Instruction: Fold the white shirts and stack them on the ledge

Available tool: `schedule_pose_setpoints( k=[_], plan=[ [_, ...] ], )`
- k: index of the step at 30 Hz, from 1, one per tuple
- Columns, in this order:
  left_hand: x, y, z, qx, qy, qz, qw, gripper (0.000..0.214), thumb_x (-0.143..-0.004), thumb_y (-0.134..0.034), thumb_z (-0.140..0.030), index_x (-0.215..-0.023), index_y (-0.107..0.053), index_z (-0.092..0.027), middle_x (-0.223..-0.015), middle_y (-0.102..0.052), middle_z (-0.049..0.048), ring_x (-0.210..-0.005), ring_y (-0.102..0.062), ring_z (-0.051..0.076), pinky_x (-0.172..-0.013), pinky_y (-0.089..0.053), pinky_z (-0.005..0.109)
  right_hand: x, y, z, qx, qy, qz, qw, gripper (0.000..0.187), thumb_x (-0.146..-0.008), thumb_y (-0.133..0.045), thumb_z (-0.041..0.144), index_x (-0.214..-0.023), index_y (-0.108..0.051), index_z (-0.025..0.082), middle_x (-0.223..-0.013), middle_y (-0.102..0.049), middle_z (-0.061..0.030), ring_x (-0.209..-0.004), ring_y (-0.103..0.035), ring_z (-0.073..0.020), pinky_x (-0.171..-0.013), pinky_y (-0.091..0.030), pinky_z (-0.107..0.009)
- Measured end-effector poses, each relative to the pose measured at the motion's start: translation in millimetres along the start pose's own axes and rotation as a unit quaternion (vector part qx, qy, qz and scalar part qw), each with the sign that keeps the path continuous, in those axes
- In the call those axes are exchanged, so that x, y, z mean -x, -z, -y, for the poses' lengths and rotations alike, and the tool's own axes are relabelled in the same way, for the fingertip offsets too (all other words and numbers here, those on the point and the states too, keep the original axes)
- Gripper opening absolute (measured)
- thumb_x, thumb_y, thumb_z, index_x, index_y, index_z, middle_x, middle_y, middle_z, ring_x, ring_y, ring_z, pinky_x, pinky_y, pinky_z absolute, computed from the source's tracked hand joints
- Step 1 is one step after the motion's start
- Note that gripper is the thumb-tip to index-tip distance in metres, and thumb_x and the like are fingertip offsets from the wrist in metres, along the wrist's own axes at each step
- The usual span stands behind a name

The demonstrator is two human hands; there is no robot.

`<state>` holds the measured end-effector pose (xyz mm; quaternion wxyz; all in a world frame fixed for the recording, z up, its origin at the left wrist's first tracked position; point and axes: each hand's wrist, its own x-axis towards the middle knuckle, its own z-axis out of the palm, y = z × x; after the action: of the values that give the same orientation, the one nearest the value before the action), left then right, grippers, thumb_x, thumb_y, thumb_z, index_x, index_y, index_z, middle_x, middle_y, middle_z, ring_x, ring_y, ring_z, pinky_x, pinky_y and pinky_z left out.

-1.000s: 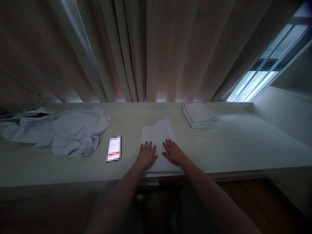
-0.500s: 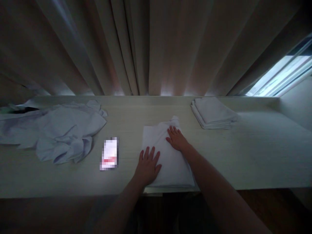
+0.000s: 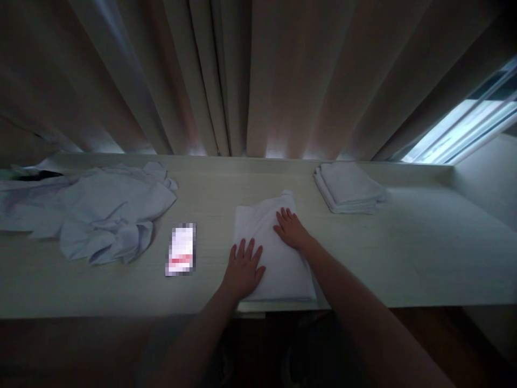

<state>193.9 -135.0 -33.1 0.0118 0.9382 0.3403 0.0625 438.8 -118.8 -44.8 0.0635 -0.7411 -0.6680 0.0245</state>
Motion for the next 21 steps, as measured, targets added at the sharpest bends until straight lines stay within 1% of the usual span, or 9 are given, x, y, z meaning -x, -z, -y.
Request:
schedule_pose_setpoints(
  k=[3,6,8,10,13,16,19,21],
  plan=[
    [1.6,-0.2,-0.8,0.003,0.002,-0.004,1.0,0.055,-0.085,-0.028,-0.05,-0.135,-0.029,-0.028,-0.146,-0.019,0.0025,-0.134,-0.007,0.028,-0.106,-0.004,0.05,35.8,7.1,13.3,-0.001,0.038,0.022,0.999,0.067,-0.087,-0.018,0.054,-0.139,-0.021,0.013,-0.146,-0.01,-0.0116,-0.133,-0.002,-0.0263,-0.105,-0.012,-0.043],
    [3.7,-1.9,-2.4,0.0,0.006,-0.01,1.0,0.054,-0.085,-0.028,-0.05,-0.135,-0.03,-0.029,-0.145,-0.021,0.0032,-0.133,-0.008,0.028,-0.105,-0.004,0.05,67.5,7.5,24.5,0.0,0.039,0.038,0.999,0.07,-0.086,-0.02,0.057,-0.14,-0.019,0.013,-0.146,-0.01,-0.0123,-0.133,-0.003,-0.0273,-0.105,-0.012,-0.045],
    [4.9,-3.2,-2.9,-0.005,0.005,-0.014,1.0,0.054,-0.085,-0.028,-0.05,-0.135,-0.03,-0.028,-0.145,-0.021,0.004,-0.133,-0.01,0.028,-0.105,-0.005,0.05,81.1,4.9,29.3,0.001,0.029,0.036,0.999,0.072,-0.085,-0.022,0.059,-0.14,-0.018,0.012,-0.145,-0.01,-0.013,-0.133,-0.005,-0.0275,-0.105,-0.012,-0.045],
    [4.0,-3.5,-1.7,-0.01,-0.001,-0.012,1.0,0.054,-0.085,-0.028,-0.05,-0.134,-0.03,-0.028,-0.145,-0.022,0.005,-0.133,-0.012,0.029,-0.104,-0.007,0.05,88.4,1.7,32.2,0.003,0.019,0.026,0.999,0.072,-0.084,-0.024,0.059,-0.14,-0.019,0.012,-0.145,-0.011,-0.013,-0.133,-0.005,-0.0273,-0.105,-0.011,-0.046],
    [-5.3,-0.1,3.2,-0.016,-0.015,0.011,1.0,0.055,-0.082,-0.032,-0.053,-0.132,-0.034,-0.027,-0.143,-0.027,0.0072,-0.13,-0.018,0.031,-0.103,-0.009,0.051,91.9,-1.0,34.4,0.002,0.01,0.007,1.0,0.07,-0.084,-0.025,0.058,-0.14,-0.02,0.014,-0.146,-0.011,-0.0114,-0.133,-0.006,-0.0268,-0.105,-0.01,-0.046],
    [-26.5,6.3,9.1,-0.02,-0.008,0.032,0.999,0.056,-0.081,-0.034,-0.054,-0.129,-0.037,-0.026,-0.142,-0.027,0.0087,-0.129,-0.021,0.032,-0.103,-0.011,0.05,92.5,-0.6,35.1,0.0,0.009,-0.006,1.0,0.069,-0.085,-0.025,0.057,-0.139,-0.021,0.015,-0.146,-0.012,-0.0103,-0.133,-0.007,-0.0267,-0.106,-0.009,-0.046],
    [-53.2,8.9,14.3,-0.019,0.001,0.04,0.999,0.058,-0.082,-0.032,-0.054,-0.132,-0.033,-0.025,-0.144,-0.022,0.0084,-0.131,-0.018,0.031,-0.103,-0.012,0.049,92.1,-0.4,34.4,0.0,0.009,-0.008,1.0,0.069,-0.084,-0.025,0.058,-0.139,-0.022,0.016,-0.146,-0.012,-0.01,-0.133,-0.007,-0.027,-0.106,-0.009,-0.046],
    [-69.0,6.3,18.0,-0.018,-0.012,0.043,0.999,0.058,-0.082,-0.033,-0.053,-0.133,-0.031,-0.026,-0.146,-0.019,0.0069,-0.132,-0.014,0.03,-0.103,-0.011,0.049,91.3,-1.9,33.2,-0.001,0.009,-0.006,1.0,0.07,-0.084,-0.025,0.058,-0.139,-0.022,0.016,-0.146,-0.012,-0.0096,-0.133,-0.007,-0.0271,-0.106,-0.009,-0.046]
  ],
)
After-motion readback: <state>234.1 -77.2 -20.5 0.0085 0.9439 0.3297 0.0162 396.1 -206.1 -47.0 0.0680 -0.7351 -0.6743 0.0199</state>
